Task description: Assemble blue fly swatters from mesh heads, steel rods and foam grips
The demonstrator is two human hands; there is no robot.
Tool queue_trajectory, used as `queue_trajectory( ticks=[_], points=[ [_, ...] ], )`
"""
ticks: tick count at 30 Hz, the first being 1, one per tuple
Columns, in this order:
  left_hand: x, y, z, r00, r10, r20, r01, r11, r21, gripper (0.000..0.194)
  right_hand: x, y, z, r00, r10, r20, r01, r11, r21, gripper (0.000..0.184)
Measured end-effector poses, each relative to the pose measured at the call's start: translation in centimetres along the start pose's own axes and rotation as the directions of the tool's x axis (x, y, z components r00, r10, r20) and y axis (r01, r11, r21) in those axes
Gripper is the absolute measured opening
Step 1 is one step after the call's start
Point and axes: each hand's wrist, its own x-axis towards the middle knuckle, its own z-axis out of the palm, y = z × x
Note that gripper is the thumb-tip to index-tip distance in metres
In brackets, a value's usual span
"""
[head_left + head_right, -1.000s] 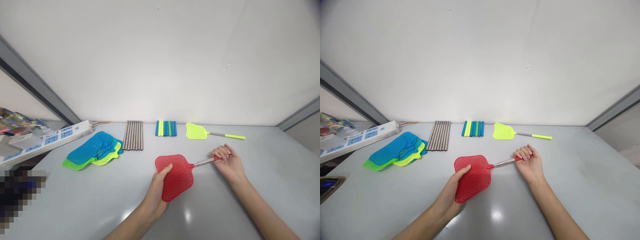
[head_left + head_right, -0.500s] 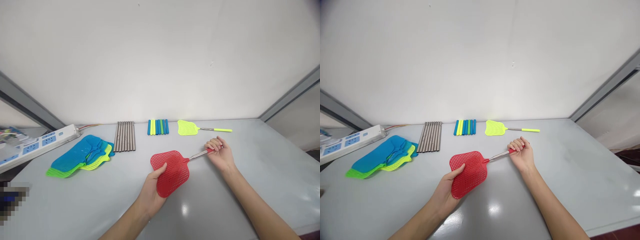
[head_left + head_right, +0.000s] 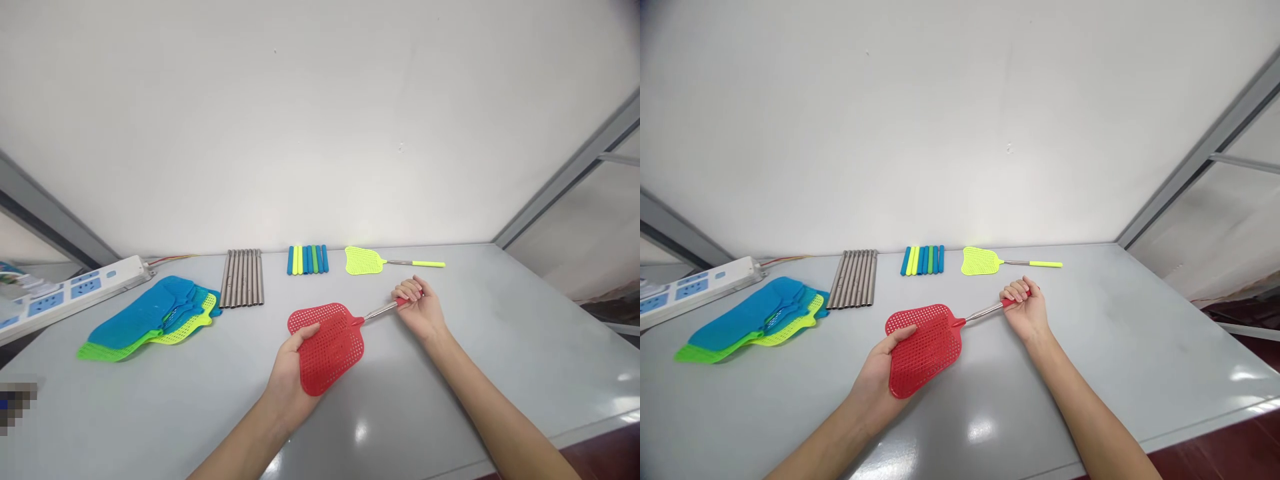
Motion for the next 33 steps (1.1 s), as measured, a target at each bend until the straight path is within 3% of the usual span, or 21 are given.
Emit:
queue_trajectory(
  ticks=[3, 7, 10, 13, 17, 22, 24, 29, 33],
  points=[
    [0.0, 0.0, 0.1, 0.999, 0.019, -0.044, -0.018, 1.000, 0.024, 0.028, -0.1, 0.0, 0.2, 1.000, 0.010, 0.020, -0.009, 0.999, -0.047, 0.031],
    [-0.1, 0.4, 0.4, 0.999, 0.038, -0.024, -0.037, 0.999, 0.036, 0.032, 0.0, -0.4, 0.6, 0.997, 0.070, 0.040, -0.060, 0.977, -0.206, 0.022],
    [-0.3, 0.8, 0.7, 0.999, 0.049, -0.010, -0.049, 0.998, 0.029, 0.034, 0.0, -0.6, 0.5, 0.994, 0.110, 0.019, -0.090, 0.886, -0.456, 0.019],
    [-0.5, 1.3, 0.9, 0.994, 0.071, 0.082, -0.072, 0.997, 0.005, 0.035, -0.1, -0.5, 0.3, 0.983, 0.177, -0.049, -0.168, 0.760, -0.627, 0.026],
    [-0.7, 1.6, 0.8, 0.974, 0.028, 0.226, -0.022, 0.999, -0.029, 0.036, -0.8, 0.3, 0.7, 0.956, 0.289, -0.059, -0.266, 0.757, -0.598, 0.022],
    [-0.5, 1.7, 0.8, 0.950, 0.012, 0.313, -0.009, 1.000, -0.010, 0.036, -0.4, 0.5, 0.8, 0.927, 0.375, -0.024, -0.325, 0.766, -0.554, 0.017],
    [-0.1, 1.9, 0.7, 0.944, 0.062, 0.323, -0.069, 0.998, 0.010, 0.032, 0.4, -0.2, 0.2, 0.942, 0.332, -0.052, -0.305, 0.778, -0.550, 0.017],
    [0.6, 2.2, 0.1, 0.947, 0.134, 0.291, -0.185, 0.970, 0.155, 0.033, 2.0, -3.1, -1.7, 0.988, 0.063, -0.140, -0.125, 0.858, -0.498, 0.015],
    [0.6, 1.8, -0.2, 0.952, 0.155, 0.264, -0.225, 0.940, 0.256, 0.033, 2.1, -4.0, -2.3, 0.989, 0.016, -0.150, -0.088, 0.871, -0.483, 0.018]
  ],
)
